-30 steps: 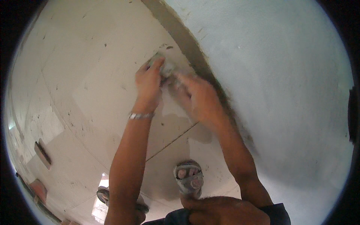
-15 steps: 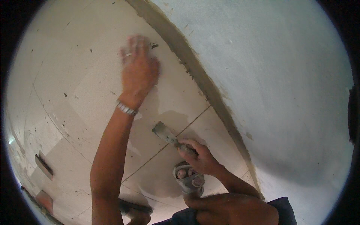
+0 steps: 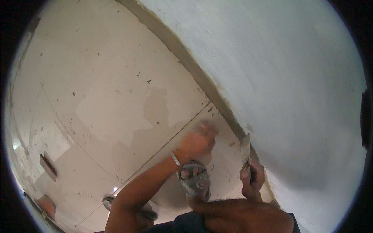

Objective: The person applies grout to the joints between floor tiles using a grout float and smooths the surface with a cloth. They repeatedly press the float into the seams and wipe away excess material from the tile surface.

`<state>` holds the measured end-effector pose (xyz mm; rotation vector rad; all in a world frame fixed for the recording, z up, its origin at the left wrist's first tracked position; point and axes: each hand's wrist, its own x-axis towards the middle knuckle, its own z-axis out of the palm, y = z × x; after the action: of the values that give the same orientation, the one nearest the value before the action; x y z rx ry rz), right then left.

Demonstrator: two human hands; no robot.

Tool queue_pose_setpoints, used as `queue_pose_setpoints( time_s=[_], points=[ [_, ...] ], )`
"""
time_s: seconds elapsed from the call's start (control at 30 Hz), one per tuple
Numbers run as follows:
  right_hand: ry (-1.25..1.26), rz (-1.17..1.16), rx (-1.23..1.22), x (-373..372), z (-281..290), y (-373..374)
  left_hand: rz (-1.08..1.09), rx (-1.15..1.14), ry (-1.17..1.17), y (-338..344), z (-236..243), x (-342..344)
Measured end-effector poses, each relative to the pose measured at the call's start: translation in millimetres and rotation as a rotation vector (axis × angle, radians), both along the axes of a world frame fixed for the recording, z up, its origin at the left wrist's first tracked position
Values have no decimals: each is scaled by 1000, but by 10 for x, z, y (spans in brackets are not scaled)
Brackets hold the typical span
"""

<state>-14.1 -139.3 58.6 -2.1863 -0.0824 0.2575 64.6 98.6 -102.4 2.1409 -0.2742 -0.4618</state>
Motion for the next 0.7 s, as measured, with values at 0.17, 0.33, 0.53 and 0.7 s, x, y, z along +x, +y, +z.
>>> queue_pose_setpoints(
  time_s=[0.17,0.33,0.53,0.7],
  points=[
    [-5,-17,84,185,-12,145,667,571,-357,623,72,887],
    [-16,-3,281,397,45,459,366,503,-393,-154,-7,557],
    [-200,236,225,811,-115,694,-190,-229,1,-614,195,-288],
    [-84,229,321,1012,-313,990,170,218,-261,62,385,296]
  ],
)
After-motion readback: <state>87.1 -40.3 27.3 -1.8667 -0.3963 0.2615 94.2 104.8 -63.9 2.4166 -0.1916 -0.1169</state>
